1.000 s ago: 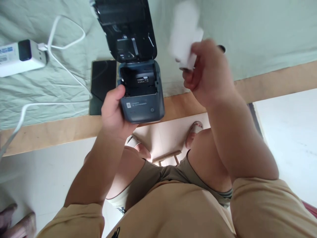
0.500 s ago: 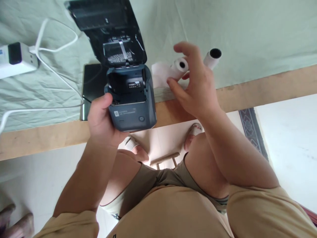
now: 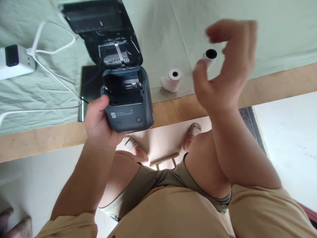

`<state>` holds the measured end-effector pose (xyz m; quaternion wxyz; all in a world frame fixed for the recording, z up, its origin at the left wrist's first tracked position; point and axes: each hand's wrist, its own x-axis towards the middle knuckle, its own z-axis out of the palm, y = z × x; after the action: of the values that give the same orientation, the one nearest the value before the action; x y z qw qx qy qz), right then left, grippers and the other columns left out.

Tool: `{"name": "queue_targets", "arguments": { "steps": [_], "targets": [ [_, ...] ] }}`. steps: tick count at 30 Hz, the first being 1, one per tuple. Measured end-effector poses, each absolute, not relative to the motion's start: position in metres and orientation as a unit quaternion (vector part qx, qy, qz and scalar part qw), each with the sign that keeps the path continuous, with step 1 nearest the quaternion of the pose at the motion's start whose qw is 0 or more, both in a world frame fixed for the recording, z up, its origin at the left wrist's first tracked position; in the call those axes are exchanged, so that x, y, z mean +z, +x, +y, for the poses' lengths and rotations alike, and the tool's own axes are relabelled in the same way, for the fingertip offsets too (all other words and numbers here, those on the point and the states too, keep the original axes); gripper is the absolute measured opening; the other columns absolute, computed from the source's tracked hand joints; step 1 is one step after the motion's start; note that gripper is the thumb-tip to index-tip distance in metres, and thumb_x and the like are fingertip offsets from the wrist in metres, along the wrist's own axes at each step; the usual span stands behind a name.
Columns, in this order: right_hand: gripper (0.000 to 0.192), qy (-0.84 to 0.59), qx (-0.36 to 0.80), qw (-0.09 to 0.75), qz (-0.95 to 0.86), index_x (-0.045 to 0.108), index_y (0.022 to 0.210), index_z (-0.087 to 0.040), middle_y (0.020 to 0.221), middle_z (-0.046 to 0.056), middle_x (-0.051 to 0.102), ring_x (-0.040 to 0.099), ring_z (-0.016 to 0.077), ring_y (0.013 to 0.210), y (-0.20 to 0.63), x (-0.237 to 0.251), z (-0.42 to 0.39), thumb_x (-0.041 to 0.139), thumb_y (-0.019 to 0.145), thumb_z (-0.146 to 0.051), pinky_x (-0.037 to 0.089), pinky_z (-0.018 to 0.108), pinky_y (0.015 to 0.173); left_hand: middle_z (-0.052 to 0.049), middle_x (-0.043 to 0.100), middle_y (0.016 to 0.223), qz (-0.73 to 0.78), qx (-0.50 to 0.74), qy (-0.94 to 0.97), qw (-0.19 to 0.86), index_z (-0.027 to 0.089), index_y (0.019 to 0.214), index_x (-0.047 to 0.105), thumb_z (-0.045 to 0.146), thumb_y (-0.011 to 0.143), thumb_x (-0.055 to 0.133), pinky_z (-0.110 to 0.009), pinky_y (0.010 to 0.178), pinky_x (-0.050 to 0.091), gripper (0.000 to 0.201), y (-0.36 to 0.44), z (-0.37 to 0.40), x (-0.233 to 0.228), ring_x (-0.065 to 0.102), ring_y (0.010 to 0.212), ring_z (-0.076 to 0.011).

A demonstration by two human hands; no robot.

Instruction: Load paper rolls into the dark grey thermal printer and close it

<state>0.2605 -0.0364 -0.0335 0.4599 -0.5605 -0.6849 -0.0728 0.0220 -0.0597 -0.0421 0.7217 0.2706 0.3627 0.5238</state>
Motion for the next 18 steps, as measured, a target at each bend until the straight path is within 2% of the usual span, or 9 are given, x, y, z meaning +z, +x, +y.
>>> {"name": "queue_targets", "arguments": {
  "steps": [2,6,10,12,15,17,18],
  "targets": [
    [0.046,-0.631,-0.082,0.429,-0.641,0.06,0.114,-0.017,0.113,0.012,0.058,0.057,0.0264,0.109,0.272,-0.038,-0.03,0.056,0.069,-0.008,0.048,0.042,0.087,-0.004,0.074,0.11,0.36,0.526,0.271,0.721,0.021,0.1,0.067,0.042,0.088,0.051,-0.032,0.093,0.057,0.029,0.021,-0.06,-0.043,0.066,0.117,-0.0238],
    [0.053,-0.698,-0.011,0.355,-0.623,0.06,0.119,-0.012,0.116,0.021,0.054,0.059,0.0294,0.105,0.283,-0.054,-0.019,0.065,0.067,-0.015,0.049,0.042,0.08,-0.002,0.075,0.104,0.365,0.529,0.274,0.716,0.022,0.098,0.067,0.04,0.087,0.053,-0.03,0.092,0.057,0.026,0.021,-0.059,-0.043,0.067,0.113,-0.0216],
    [0.055,-0.704,0.01,0.322,-0.633,0.057,0.125,-0.021,0.113,0.014,0.059,0.057,0.0234,0.099,0.282,-0.059,-0.017,0.062,0.071,-0.011,0.047,0.041,0.087,-0.002,0.076,0.097,0.346,0.526,0.269,0.729,0.021,0.1,0.067,0.036,0.087,0.054,-0.031,0.093,0.057,0.024,0.023,-0.059,-0.042,0.069,0.111,-0.0211],
    [0.057,-0.693,0.019,0.353,-0.628,0.056,0.125,-0.023,0.109,0.009,0.061,0.056,0.0188,0.089,0.282,-0.057,-0.018,0.058,0.071,-0.006,0.046,0.036,0.08,-0.002,0.075,0.097,0.326,0.532,0.264,0.735,0.02,0.102,0.067,0.035,0.09,0.051,-0.032,0.094,0.056,0.025,0.023,-0.06,-0.042,0.07,0.109,-0.0208],
    [0.064,-0.609,0.029,0.497,-0.617,0.052,0.127,-0.029,0.112,0.003,0.055,0.054,0.0119,0.078,0.281,-0.051,-0.023,0.056,0.068,-0.003,0.04,0.029,0.064,-0.002,0.076,0.098,0.327,0.536,0.267,0.731,0.02,0.103,0.067,0.036,0.09,0.051,-0.032,0.094,0.056,0.026,0.023,-0.06,-0.042,0.069,0.111,-0.0217],
    [0.058,-0.518,0.026,0.575,-0.632,0.052,0.126,-0.034,0.122,0.0,0.05,0.056,0.0142,0.092,0.274,-0.044,-0.031,0.058,0.072,-0.014,0.039,0.029,0.065,-0.002,0.076,0.1,0.348,0.524,0.274,0.727,0.023,0.107,0.066,0.037,0.088,0.054,-0.032,0.094,0.056,0.027,0.023,-0.06,-0.042,0.067,0.115,-0.0229],
    [0.054,-0.485,0.035,0.587,-0.648,0.05,0.127,-0.036,0.129,-0.001,0.047,0.055,0.0173,0.103,0.268,-0.039,-0.036,0.058,0.076,-0.022,0.04,0.031,0.068,-0.002,0.075,0.1,0.358,0.517,0.279,0.726,0.024,0.11,0.065,0.037,0.087,0.056,-0.032,0.093,0.056,0.028,0.024,-0.06,-0.041,0.066,0.117,-0.0233]
  ]
}}
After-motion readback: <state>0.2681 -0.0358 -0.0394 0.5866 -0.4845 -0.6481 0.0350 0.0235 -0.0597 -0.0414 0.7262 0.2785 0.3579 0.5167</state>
